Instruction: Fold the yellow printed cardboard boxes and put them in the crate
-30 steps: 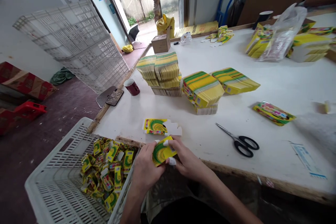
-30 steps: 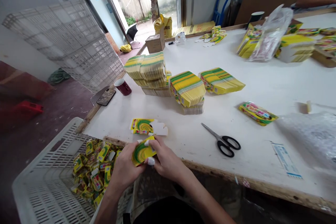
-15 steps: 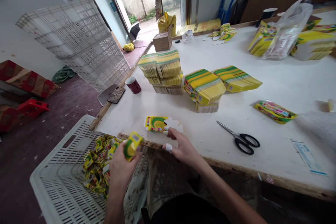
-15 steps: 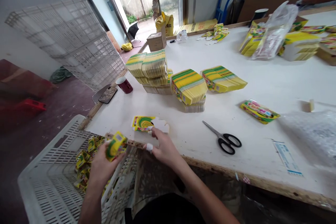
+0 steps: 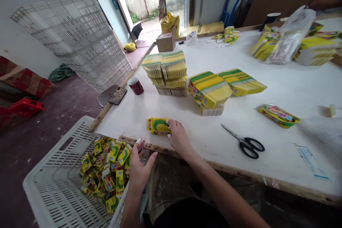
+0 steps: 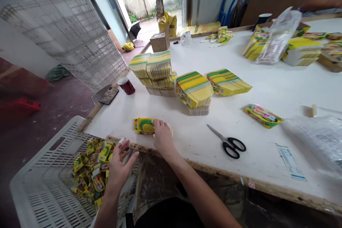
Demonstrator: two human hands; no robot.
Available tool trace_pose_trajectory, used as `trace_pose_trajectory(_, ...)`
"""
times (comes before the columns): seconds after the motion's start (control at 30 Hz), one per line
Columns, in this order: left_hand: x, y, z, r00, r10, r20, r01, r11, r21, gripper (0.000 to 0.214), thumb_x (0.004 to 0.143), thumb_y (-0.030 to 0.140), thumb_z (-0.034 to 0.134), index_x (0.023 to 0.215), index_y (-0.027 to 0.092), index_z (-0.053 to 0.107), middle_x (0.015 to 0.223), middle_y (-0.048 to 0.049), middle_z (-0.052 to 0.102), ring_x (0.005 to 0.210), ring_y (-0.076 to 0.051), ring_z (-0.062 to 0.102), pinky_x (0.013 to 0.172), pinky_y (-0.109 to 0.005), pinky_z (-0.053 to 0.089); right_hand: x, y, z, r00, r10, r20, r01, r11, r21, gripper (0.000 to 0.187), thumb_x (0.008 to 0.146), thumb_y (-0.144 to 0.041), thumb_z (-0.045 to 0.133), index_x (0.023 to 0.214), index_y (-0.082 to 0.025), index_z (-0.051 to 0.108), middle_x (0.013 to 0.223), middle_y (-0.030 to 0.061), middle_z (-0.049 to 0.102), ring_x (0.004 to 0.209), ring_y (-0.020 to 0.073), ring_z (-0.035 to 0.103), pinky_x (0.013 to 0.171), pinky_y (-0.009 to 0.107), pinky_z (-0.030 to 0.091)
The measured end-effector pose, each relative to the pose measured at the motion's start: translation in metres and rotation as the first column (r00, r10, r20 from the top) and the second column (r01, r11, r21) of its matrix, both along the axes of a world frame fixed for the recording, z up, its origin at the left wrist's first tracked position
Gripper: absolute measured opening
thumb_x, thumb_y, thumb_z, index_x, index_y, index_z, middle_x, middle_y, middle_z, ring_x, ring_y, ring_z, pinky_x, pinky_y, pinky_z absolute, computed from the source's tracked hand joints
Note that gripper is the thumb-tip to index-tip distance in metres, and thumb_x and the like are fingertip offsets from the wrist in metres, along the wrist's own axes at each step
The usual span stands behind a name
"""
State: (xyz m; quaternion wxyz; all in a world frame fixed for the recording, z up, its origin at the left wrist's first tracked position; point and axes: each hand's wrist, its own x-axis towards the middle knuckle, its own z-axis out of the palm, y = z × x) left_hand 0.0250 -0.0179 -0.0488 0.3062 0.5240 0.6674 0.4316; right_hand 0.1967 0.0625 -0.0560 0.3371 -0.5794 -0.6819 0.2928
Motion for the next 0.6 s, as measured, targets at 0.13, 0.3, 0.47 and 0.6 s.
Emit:
trace_pose_trajectory(0.13,0.023,0.003,0.011,0.929,-0.012,0.37,-0.062,0.98,0.188,0.076,0.072,0.06,0.064,0.134,0.027,0.035,0.134,-0.0132,0.049,0.119,-0.026,0.053,0.092,-0.04,0.051,-0.005,-0.02,0.009,0.969,0.065,-0.239,-0.071,0.997,-0.016,0.053,0.071,-0.005,0.058,0.116,-0.022,0.036,0.093,0.001,0.056,0.076,0.0151,0.058,0.068,0.028,0.049)
trace_pose_trajectory(0.3,0.051,0.007,0.043,0.831,-0.017,0.556,-0.154,0.954,0.259,0.065,0.081,0.075,0.026,0.111,0.025,0.056,0.097,-0.0068,0.065,0.095,-0.024,0.061,0.081,-0.037,0.052,-0.021,-0.061,0.028,0.599,0.262,-0.757,-0.464,0.883,-0.062,0.055,0.067,-0.008,0.066,0.114,-0.023,0.043,0.087,-0.0026,0.053,0.069,0.0112,0.052,0.06,0.022,0.043)
trace_pose_trajectory(0.47,0.052,0.011,0.05,0.73,0.063,0.68,-0.292,0.929,0.229,0.056,0.086,0.069,0.025,0.08,0.023,0.056,0.067,0.0004,0.051,0.062,-0.013,0.051,0.062,-0.023,0.049,-0.023,-0.074,0.037,0.49,0.244,-0.837,-0.578,0.809,-0.103,0.064,0.061,-0.015,0.078,0.116,-0.023,0.046,0.083,-0.0044,0.05,0.07,0.0111,0.048,0.061,0.022,0.039)
trace_pose_trajectory(0.6,0.05,0.006,0.039,0.817,-0.002,0.577,-0.126,0.975,0.182,0.077,0.076,0.082,0.019,0.097,0.022,0.062,0.076,-0.0047,0.063,0.074,-0.019,0.061,0.068,-0.03,0.052,-0.016,-0.068,0.031,0.519,0.135,-0.844,-0.459,0.877,-0.142,0.05,0.065,-0.02,0.076,0.109,-0.022,0.051,0.072,-0.007,0.044,0.062,0.0094,0.042,0.055,0.02,0.033)
